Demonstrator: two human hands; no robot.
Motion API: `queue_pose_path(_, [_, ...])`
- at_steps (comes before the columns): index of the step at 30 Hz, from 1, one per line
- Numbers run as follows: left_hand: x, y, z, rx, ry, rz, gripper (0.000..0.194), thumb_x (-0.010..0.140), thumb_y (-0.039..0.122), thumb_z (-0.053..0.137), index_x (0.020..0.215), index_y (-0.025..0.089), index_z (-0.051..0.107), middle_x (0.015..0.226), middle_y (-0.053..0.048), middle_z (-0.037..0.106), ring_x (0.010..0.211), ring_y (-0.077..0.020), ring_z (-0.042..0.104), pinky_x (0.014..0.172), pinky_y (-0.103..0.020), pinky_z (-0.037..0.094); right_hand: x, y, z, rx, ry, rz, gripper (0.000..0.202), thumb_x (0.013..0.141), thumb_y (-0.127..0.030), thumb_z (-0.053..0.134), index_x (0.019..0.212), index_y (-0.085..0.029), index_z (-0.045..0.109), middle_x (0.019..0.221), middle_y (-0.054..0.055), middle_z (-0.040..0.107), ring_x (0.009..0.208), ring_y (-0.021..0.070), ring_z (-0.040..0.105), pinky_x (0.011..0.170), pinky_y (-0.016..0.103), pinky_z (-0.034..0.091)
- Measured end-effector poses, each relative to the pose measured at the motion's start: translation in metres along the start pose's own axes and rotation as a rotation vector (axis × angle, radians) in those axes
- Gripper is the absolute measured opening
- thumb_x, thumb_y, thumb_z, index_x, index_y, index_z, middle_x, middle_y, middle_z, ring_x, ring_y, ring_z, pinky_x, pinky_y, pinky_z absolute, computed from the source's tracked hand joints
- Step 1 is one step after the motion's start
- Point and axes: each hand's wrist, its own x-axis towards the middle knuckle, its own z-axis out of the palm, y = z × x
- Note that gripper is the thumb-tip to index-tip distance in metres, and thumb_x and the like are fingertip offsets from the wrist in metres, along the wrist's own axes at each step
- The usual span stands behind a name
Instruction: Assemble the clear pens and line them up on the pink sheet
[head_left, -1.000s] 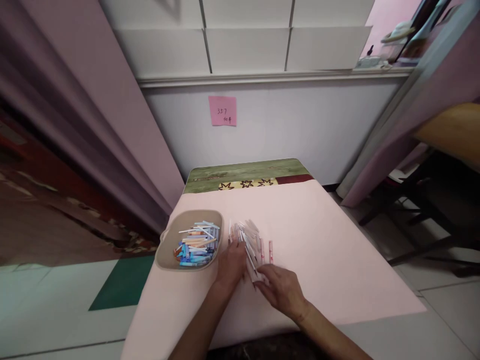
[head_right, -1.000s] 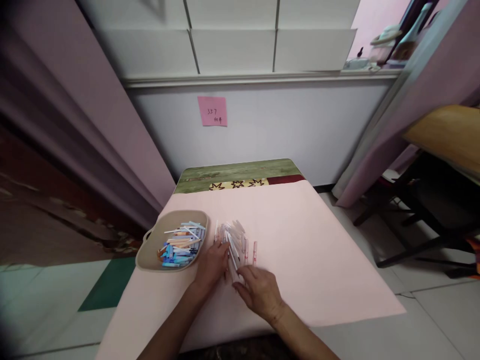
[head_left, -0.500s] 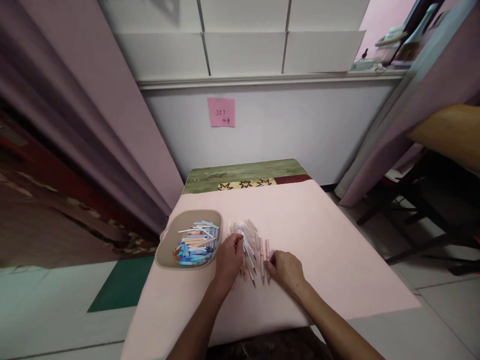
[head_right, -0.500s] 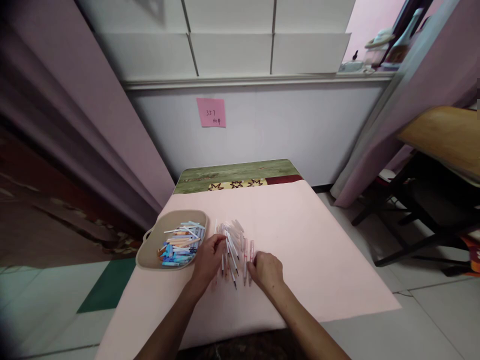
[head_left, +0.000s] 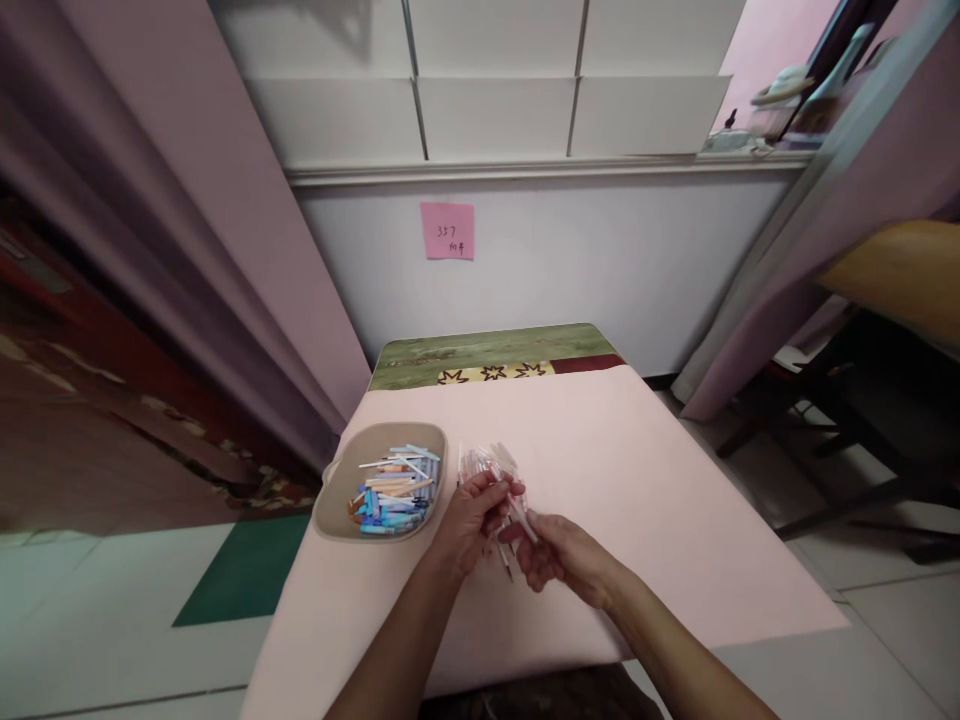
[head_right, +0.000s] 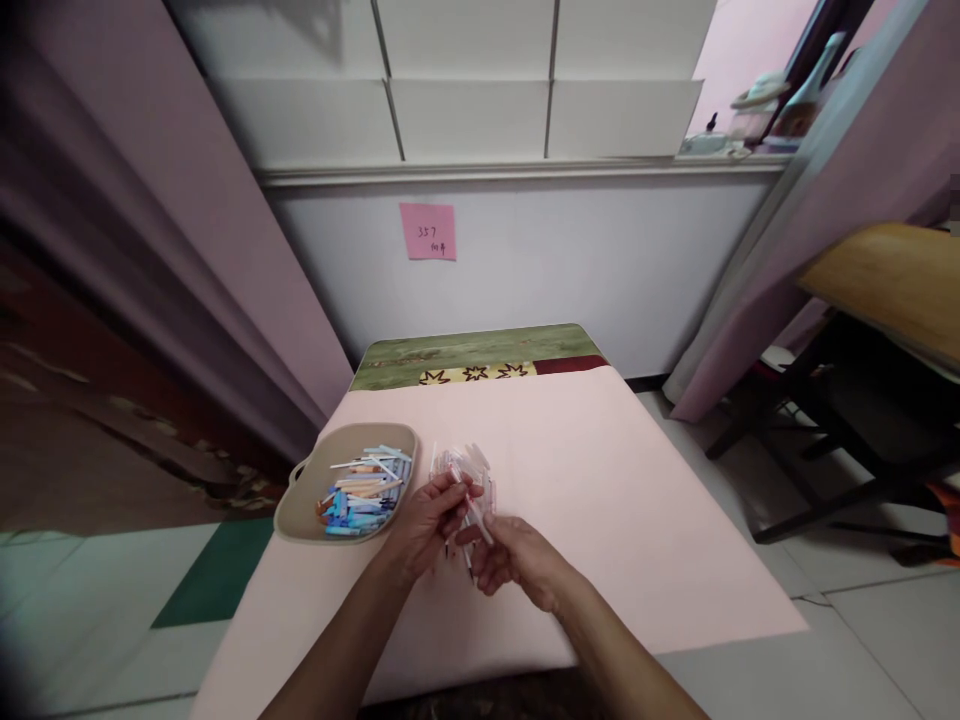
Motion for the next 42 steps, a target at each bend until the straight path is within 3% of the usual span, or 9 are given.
queue_pose_path(2, [-0.001,0.002,-0.002,0.023,-0.009,0.016,0.033,0.064,0.037,0.079,0.082,0.013,0.066,0.08,-0.006,0.071,0.045,-0.0035,0.043,0.039,-0.016,0.026,0.0,0.001,-0.003,0.076,-0.072,0.086,0.055,0.082,-0.063,0.054,0.094,-0.011,0.067,0.065,0.003,0.063,0.048,0.0104,0.056,0.05,0.023,0.042])
queue_pose_path(5, [-0.002,0.003,-0.002,0.097,-0.001,0.084,0.032,0.067,0.04,0.076,0.08,0.012,0.067,0.077,-0.005,0.07,0.044,-0.0027,0.041,0.039,-0.017,0.023,0.002,0.001,-0.003,0.068,-0.011,0.086,0.052,0.078,-0.06,0.062,0.093,-0.011,0.069,0.067,0.004,0.066,0.049,0.0098,0.058,0.051,0.022,0.042])
queue_pose_path(14, [0.003,-0.002,0.001,0.149,0.142,0.149,0.032,0.063,0.042,0.077,0.073,0.014,0.065,0.068,-0.002,0.067,0.044,-0.0036,0.041,0.042,-0.017,0.027,0.014,0.007,0.002,-0.249,0.307,-0.267,0.043,0.059,-0.051,0.081,0.068,-0.015,0.059,0.054,-0.003,0.058,0.047,0.0078,0.047,0.047,0.02,0.035])
queue_pose_path(20, [0.003,0.004,0.0,0.15,0.093,0.184,0.032,0.067,0.042,0.074,0.076,0.013,0.066,0.074,-0.004,0.069,0.047,-0.0041,0.042,0.044,-0.018,0.027,0.01,0.008,0.003,-0.062,0.189,-0.01,0.059,0.078,-0.071,0.051,0.081,-0.014,0.061,0.056,0.0,0.059,0.044,0.0098,0.05,0.045,0.022,0.037])
queue_pose_path(24, [0.003,0.005,0.001,0.159,0.098,0.179,0.03,0.068,0.041,0.074,0.075,0.012,0.066,0.071,-0.004,0.068,0.047,-0.0036,0.041,0.044,-0.018,0.027,0.008,0.007,0.006,-0.046,0.229,-0.144,0.047,0.06,-0.051,0.081,0.08,-0.017,0.056,0.066,-0.002,0.06,0.055,0.0092,0.054,0.051,0.019,0.038])
queue_pose_path(29, [0.005,0.003,0.001,0.173,0.108,0.178,0.031,0.066,0.043,0.074,0.075,0.014,0.067,0.072,-0.004,0.069,0.046,-0.004,0.043,0.045,-0.018,0.029,0.007,0.006,0.007,-0.015,0.243,-0.06,0.054,0.078,-0.069,0.054,0.08,-0.015,0.06,0.057,-0.002,0.056,0.041,0.0071,0.045,0.041,0.019,0.029])
queue_pose_path(33, [0.005,0.004,0.0,0.171,0.097,0.187,0.03,0.069,0.042,0.073,0.077,0.014,0.068,0.073,-0.004,0.069,0.048,-0.0036,0.043,0.046,-0.018,0.03,0.007,0.006,0.007,0.013,0.259,-0.148,0.042,0.067,-0.054,0.076,0.079,-0.017,0.058,0.065,-0.003,0.06,0.051,0.008,0.052,0.046,0.019,0.035])
queue_pose_path(38, [0.004,0.007,0.001,0.175,0.084,0.188,0.028,0.071,0.04,0.072,0.076,0.013,0.067,0.065,-0.001,0.065,0.046,-0.0029,0.039,0.044,-0.017,0.027,0.007,0.007,0.007,0.045,0.233,-0.054,0.051,0.077,-0.065,0.059,0.08,-0.014,0.062,0.059,-0.001,0.057,0.042,0.0062,0.046,0.04,0.018,0.029])
queue_pose_path(42, [0.006,0.007,0.0,0.15,0.099,0.192,0.028,0.07,0.039,0.073,0.078,0.013,0.065,0.074,-0.004,0.069,0.049,-0.0033,0.043,0.046,-0.016,0.03,0.005,0.007,0.01,0.084,0.244,-0.124,0.043,0.065,-0.049,0.079,0.087,-0.017,0.06,0.071,-0.002,0.061,0.058,0.0083,0.056,0.051,0.018,0.039])
